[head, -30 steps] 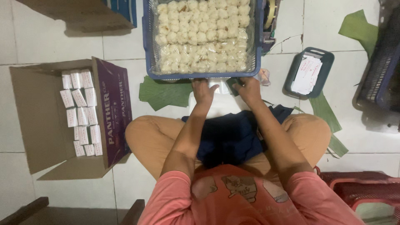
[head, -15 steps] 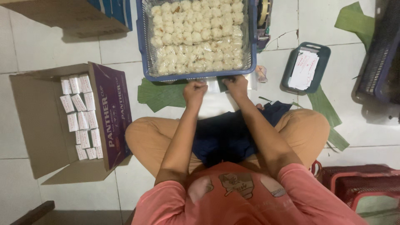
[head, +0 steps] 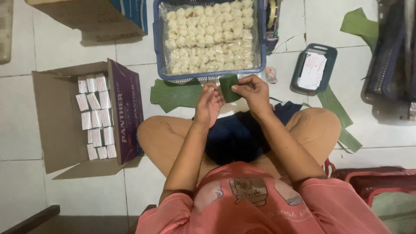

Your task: The person sits on the floor and wraps round white food items one at a time in clear plastic wrap, presses a small label onto each wrapped item, and places the wrapped items into a cardboard box. A basket of unwrapped items sits nearby and green leaves are laid on the floor around the work area.

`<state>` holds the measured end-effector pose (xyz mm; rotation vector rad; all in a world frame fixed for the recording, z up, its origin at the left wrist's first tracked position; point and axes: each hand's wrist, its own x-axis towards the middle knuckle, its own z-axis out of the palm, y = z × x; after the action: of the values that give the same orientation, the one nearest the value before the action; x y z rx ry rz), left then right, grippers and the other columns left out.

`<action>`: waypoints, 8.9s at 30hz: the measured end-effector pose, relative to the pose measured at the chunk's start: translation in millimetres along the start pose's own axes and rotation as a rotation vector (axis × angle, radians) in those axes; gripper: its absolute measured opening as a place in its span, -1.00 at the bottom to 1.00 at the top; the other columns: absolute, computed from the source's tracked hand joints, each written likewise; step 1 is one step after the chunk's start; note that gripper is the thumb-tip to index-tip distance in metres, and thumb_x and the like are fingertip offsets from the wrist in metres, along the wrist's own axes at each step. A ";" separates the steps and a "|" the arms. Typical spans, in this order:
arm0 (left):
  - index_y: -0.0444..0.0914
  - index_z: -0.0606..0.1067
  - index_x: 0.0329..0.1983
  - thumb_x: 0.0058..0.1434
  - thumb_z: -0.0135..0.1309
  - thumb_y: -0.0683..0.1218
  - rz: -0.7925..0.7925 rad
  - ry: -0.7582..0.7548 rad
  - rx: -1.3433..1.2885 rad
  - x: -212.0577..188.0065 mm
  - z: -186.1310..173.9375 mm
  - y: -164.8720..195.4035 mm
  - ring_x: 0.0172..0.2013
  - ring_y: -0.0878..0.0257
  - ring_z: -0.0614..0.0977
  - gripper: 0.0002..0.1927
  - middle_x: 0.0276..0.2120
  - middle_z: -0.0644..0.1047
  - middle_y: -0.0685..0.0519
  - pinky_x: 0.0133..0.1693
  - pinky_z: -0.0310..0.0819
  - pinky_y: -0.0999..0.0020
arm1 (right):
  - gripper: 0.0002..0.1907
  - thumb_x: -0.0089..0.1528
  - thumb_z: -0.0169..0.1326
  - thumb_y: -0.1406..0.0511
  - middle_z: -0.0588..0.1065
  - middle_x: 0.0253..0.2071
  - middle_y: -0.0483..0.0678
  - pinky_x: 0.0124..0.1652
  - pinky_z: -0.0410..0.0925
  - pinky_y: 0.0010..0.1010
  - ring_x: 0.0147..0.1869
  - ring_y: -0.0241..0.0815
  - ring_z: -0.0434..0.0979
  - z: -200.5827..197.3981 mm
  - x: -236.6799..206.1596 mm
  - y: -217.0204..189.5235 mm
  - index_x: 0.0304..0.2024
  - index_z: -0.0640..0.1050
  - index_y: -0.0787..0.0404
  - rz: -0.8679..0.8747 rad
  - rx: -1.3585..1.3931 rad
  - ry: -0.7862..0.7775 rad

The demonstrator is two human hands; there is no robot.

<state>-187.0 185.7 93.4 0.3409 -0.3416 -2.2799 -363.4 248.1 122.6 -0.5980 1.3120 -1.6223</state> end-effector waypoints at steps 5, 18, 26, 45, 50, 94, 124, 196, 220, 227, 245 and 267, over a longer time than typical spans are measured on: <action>-0.18 0.35 0.21 0.29 0.11 -0.28 0.107 0.117 0.548 -11.0 47.4 -0.2 -0.10 0.32 0.58 -0.56 -0.02 0.58 -0.05 -0.09 0.46 0.48 | -0.79 0.17 0.27 0.55 0.59 -0.18 -0.01 -0.08 0.48 -0.51 -0.13 -0.31 0.59 6.6 -22.6 -18.4 -0.16 0.55 0.40 -0.071 -0.018 -0.032; -0.33 0.32 0.34 0.38 0.11 -0.23 0.211 0.012 0.714 2.1 39.3 -20.5 0.10 0.26 0.54 -0.52 0.09 0.54 -0.02 0.19 0.40 0.41 | -0.81 0.26 0.22 0.41 0.62 -0.14 -0.08 -0.04 0.46 -0.52 -0.10 -0.33 0.58 4.7 -25.3 -10.3 -0.08 0.62 0.36 -0.117 -0.042 0.003; -0.43 0.48 0.07 0.32 0.25 -0.32 0.194 0.193 0.662 40.0 -1.9 -50.5 -0.10 0.23 0.61 -0.71 -0.04 0.59 -0.15 -0.07 0.51 0.37 | -0.83 0.28 0.20 0.38 0.55 -0.16 0.04 -0.16 0.46 -0.45 -0.11 -0.21 0.58 -38.8 10.8 6.3 -0.10 0.68 0.29 -0.297 -0.665 -0.006; -0.28 0.28 0.24 0.32 0.10 -0.27 -0.029 0.215 0.429 76.4 16.0 -34.4 -0.02 -0.11 0.66 -0.55 -0.02 0.52 -0.24 -0.04 0.66 -0.09 | -0.71 -0.02 0.44 0.23 0.61 -0.32 0.19 -0.16 0.47 -0.09 -0.21 0.16 0.64 -256.7 125.9 9.0 -0.38 0.65 0.27 0.152 -1.161 0.783; -0.22 0.26 0.26 0.28 0.11 -0.30 0.001 0.210 0.526 71.7 17.2 -25.9 -0.04 -0.02 0.64 -0.49 -0.01 0.51 -0.19 -0.04 0.67 0.00 | -0.80 0.05 0.41 0.25 0.62 -0.35 0.18 -0.13 0.48 -0.13 -0.23 0.15 0.65 -259.8 127.2 9.9 -0.36 0.70 0.22 0.036 -1.140 0.751; -0.15 0.15 0.38 0.28 0.10 -0.35 0.171 0.133 0.498 1.9 18.9 8.0 -0.08 0.03 0.63 -0.33 0.02 0.46 -0.11 -0.06 0.66 0.05 | -0.87 0.29 0.15 0.44 0.59 -0.28 -0.01 -0.21 0.34 -0.44 -0.25 -0.30 0.50 -123.2 28.0 -57.5 -0.16 0.67 0.38 -0.051 -0.486 0.306; -0.36 0.31 0.27 0.27 0.17 -0.36 0.385 0.189 0.411 -1.2 41.8 10.8 -0.07 0.19 0.66 -0.48 -0.06 0.60 -0.12 0.00 0.58 0.33 | -0.75 0.27 0.20 0.46 0.62 -0.18 0.00 -0.17 0.46 -0.46 -0.14 -0.19 0.62 57.0 -25.9 -75.6 0.01 0.66 0.27 -0.354 -0.659 -0.242; -0.26 0.63 -0.20 0.16 0.28 -0.34 0.704 -0.022 1.386 23.9 97.3 16.1 0.16 0.08 0.60 -0.81 0.12 0.54 -0.04 0.08 0.58 0.27 | -0.65 0.09 0.33 0.42 0.56 -0.44 -0.09 -0.31 0.43 -0.51 -0.35 -0.33 0.58 3.5 27.2 -86.1 -0.10 0.54 0.12 -0.014 -0.149 -0.065; -0.30 0.46 0.14 0.20 0.31 -0.33 0.363 0.116 0.662 -76.5 -42.4 176.5 -0.01 0.25 0.58 -0.55 -0.02 0.55 0.00 -0.03 0.50 0.40 | -0.16 0.20 0.32 0.30 0.25 0.39 -0.06 0.35 0.32 -0.24 0.45 -0.14 0.34 179.1 -6.7 -10.2 0.48 0.25 0.18 -0.291 -0.211 -0.774; -0.25 0.38 -0.16 -0.01 0.39 -0.21 0.511 0.592 0.891 -199.1 -185.2 383.5 -0.23 0.21 0.58 -0.55 -0.27 0.50 0.03 -0.18 0.57 0.34 | -0.37 0.31 0.25 0.26 0.23 0.43 -0.01 0.34 0.34 -0.22 0.43 -0.08 0.41 209.3 -5.9 18.8 0.41 0.38 0.16 -0.305 -0.543 -0.664; -0.34 0.52 -0.10 0.02 0.28 -0.22 0.122 1.217 2.122 -258.5 -278.4 449.2 -0.06 -0.21 0.62 -0.65 -0.15 0.60 -0.26 -0.01 0.49 -0.01 | -0.59 0.25 0.29 0.33 0.31 0.34 0.11 0.09 0.46 -0.29 0.20 -0.07 0.52 195.2 -11.8 57.7 0.15 0.58 0.23 -0.337 -0.876 -0.445; -0.30 0.62 -0.22 -0.03 0.38 0.23 -0.429 0.636 1.991 22.0 -113.8 1.7 -0.10 -0.14 0.63 -0.45 -0.18 0.62 -0.20 -0.09 0.52 0.01 | -0.81 0.26 0.22 0.31 0.59 -0.21 0.03 -0.23 0.46 -0.34 -0.26 -0.16 0.59 -71.6 33.6 130.6 -0.10 0.64 0.24 -0.085 -0.866 -0.049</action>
<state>-160.6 152.7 -14.5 2.0847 -2.1735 -1.1579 -390.7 253.9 -27.5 -1.2025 1.9608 -1.0279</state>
